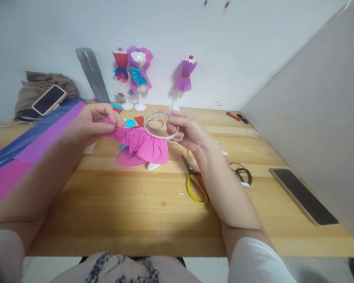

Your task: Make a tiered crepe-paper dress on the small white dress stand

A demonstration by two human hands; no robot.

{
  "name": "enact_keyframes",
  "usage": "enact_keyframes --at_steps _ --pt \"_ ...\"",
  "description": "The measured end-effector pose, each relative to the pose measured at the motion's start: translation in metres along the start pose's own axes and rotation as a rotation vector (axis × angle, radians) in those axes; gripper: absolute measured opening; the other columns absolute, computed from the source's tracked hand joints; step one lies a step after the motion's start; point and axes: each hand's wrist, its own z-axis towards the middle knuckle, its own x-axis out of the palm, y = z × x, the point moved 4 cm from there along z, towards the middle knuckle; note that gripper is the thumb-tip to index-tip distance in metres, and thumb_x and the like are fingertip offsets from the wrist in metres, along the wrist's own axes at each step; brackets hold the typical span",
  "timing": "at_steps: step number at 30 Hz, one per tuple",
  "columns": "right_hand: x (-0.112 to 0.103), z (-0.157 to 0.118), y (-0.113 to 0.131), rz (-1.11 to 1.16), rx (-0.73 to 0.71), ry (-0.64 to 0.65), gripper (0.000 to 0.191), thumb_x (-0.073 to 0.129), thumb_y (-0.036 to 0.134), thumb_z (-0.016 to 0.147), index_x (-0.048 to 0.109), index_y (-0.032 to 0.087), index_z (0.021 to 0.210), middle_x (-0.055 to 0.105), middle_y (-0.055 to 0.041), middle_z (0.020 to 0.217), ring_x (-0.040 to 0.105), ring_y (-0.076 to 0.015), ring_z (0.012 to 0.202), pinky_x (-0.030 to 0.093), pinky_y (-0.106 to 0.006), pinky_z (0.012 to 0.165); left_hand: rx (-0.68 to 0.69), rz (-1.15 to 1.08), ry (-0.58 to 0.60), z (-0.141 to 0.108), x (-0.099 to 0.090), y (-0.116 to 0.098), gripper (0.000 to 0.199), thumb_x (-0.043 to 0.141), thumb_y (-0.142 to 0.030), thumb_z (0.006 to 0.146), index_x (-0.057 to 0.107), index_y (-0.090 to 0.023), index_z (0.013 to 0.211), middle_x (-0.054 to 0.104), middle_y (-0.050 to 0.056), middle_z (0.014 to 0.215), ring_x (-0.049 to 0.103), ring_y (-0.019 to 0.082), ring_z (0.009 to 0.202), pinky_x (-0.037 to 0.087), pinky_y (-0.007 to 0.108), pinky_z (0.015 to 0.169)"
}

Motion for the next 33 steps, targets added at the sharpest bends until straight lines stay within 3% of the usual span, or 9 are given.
enact_keyframes --at_steps 6,17,22,33 --pt "-0.014 0.002 0.003 -0.015 -0.18 -0.226 0.021 0.068 0.023 0.069 0.064 0.02 0.09 0.049 0.0065 0.052 0.03 -0.0063 0.04 0.018 -0.024 0.039 0.029 -0.024 -0.016 -0.002 0.001 -0.004 0.037 0.09 -0.042 0.062 0.062 -0.018 0.066 0.064 0.002 0.066 0.059 0.014 0.061 0.046 0.029 0.058" --pt "-0.019 -0.006 0.015 -0.055 -0.385 -0.438 0.033 0.07 0.025 0.068 0.067 0.023 0.101 0.061 0.005 0.054 0.043 -0.0094 0.041 0.026 -0.023 0.039 0.119 -0.024 -0.052 -0.001 -0.005 -0.002 0.022 0.088 -0.028 0.069 0.068 -0.018 0.073 0.072 0.0 0.076 0.064 0.013 0.071 0.052 0.028 0.069" --pt "-0.02 -0.007 0.015 -0.055 -0.377 -0.443 0.031 0.072 0.025 0.071 0.067 0.025 0.101 0.061 0.0053 0.057 0.045 -0.0099 0.044 0.032 -0.025 0.042 0.188 -0.016 -0.06 0.001 -0.008 -0.004 0.018 0.088 -0.026 0.069 0.071 -0.019 0.072 0.073 0.002 0.079 0.067 0.015 0.076 0.053 0.029 0.073" --pt "-0.023 0.001 0.006 0.104 -0.232 -0.406 0.026 0.079 0.028 0.068 0.068 0.024 0.09 0.056 0.0063 0.058 0.043 -0.0069 0.042 0.029 -0.022 0.042 0.248 -0.029 -0.115 0.001 -0.013 -0.008 0.016 0.085 -0.019 0.069 0.069 -0.017 0.068 0.072 0.003 0.081 0.066 0.015 0.079 0.051 0.027 0.071"
